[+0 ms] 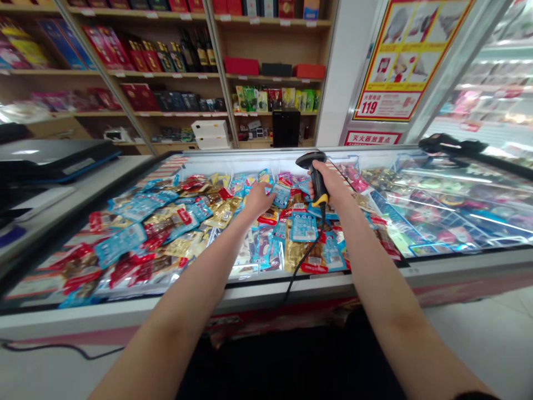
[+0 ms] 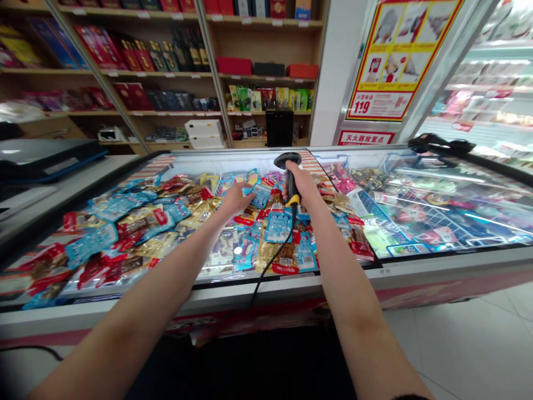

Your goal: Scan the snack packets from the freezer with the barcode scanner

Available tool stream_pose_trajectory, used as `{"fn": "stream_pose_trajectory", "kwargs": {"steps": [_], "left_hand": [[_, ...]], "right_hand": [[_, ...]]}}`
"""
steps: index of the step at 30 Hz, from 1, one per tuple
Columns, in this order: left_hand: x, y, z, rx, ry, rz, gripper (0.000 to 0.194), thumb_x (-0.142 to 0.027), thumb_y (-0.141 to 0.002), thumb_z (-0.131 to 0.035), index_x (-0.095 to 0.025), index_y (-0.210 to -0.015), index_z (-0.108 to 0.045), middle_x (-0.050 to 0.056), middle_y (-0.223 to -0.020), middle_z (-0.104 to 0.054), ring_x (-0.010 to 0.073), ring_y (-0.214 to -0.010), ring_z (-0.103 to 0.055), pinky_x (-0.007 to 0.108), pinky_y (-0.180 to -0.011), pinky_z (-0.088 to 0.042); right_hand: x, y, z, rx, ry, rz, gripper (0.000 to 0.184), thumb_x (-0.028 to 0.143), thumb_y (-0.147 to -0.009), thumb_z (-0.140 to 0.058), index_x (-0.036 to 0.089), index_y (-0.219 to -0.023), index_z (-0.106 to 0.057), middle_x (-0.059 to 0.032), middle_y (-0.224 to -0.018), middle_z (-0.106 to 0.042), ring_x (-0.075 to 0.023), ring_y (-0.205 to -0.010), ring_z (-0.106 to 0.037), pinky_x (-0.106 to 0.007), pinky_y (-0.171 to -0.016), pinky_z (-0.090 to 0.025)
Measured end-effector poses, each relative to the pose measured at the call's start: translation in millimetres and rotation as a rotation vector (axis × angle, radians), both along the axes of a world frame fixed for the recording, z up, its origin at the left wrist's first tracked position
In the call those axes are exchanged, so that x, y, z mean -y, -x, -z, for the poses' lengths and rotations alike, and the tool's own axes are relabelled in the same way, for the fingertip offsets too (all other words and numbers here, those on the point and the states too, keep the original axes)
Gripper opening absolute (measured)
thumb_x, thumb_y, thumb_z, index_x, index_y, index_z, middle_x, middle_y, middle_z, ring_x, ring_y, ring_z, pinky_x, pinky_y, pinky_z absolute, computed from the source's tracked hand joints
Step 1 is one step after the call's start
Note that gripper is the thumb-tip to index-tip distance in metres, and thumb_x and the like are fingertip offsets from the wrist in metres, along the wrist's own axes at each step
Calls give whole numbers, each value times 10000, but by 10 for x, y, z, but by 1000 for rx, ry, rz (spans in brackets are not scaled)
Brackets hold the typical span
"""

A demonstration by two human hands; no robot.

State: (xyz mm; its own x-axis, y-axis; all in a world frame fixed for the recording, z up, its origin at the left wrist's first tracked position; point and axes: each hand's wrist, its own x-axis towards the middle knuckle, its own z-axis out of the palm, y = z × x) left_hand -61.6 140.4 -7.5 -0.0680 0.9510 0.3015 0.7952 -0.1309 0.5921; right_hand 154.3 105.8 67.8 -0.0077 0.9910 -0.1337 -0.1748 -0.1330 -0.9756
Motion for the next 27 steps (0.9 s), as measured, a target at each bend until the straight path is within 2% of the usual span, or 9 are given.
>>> {"fn": "stream_pose_trajectory", "kwargs": {"steps": [6,11,13,16,18,21,24,27], "left_hand": [[44,471,-97,-124,23,-116,330,-227,-846,-658,-197,-1156,-767,143,-1314,-743,329,-1287,-654,406,-1152,-422],[157,991,-229,-338,134,-267,341,-222,-780,-687,-187,-1101,-797,191,-1217,-764,395,-1211,-686,452,-1082,-471],[195,1177,-273,-379,212,-276,331,-255,-724,-740,-200,-1043,-808,189,-1151,-777,400,-1145,-710,434,-1012,-507],[229,1371,-291,-399,314,-213,347,-365,-635,-832,-234,-956,-811,156,-1051,-789,371,-1043,-733,398,-930,-541],[250,1424,-278,-447,328,-181,443,-511,-577,-876,-238,-919,-805,164,-1046,-784,383,-1075,-715,416,-943,-543],[313,1398,-258,-529,316,-227,709,-720,-477,-884,-200,-952,-808,248,-1195,-742,480,-1252,-614,534,-1041,-493],[403,1312,-255,-558,319,-274,837,-797,-503,-843,-169,-1055,-810,294,-1364,-662,532,-1359,-512,622,-1118,-401],[464,1232,-243,-583,292,-263,820,-803,-570,-809,-187,-1111,-805,273,-1374,-661,525,-1366,-498,626,-1133,-368]], "right_hand": [[38,207,-39,-11,10,-94,376,453,-1079,-534,201,-802,-568,-7,-514,-607,-137,-351,-556,-234,-368,-475],[90,534,-32,20,24,-184,402,480,-1070,-550,202,-781,-564,-17,-509,-615,-146,-358,-564,-237,-364,-477],[122,699,0,21,42,-234,386,457,-1080,-530,201,-794,-570,-13,-493,-607,-149,-357,-560,-236,-359,-473],[180,953,61,40,96,-342,407,460,-1084,-519,201,-775,-569,-18,-485,-603,-153,-351,-562,-240,-360,-477],[228,1099,94,57,107,-384,418,469,-1073,-548,200,-754,-571,-26,-492,-613,-150,-354,-567,-234,-370,-483],[304,1247,105,121,94,-425,448,459,-1071,-555,196,-710,-572,-39,-478,-608,-153,-339,-555,-235,-346,-461],[353,1303,85,149,102,-425,455,423,-1087,-525,199,-693,-556,-40,-470,-600,-152,-329,-539,-243,-336,-459],[347,1296,84,138,109,-404,441,409,-1091,-523,199,-704,-551,-36,-487,-612,-149,-341,-553,-237,-347,-473]]}}
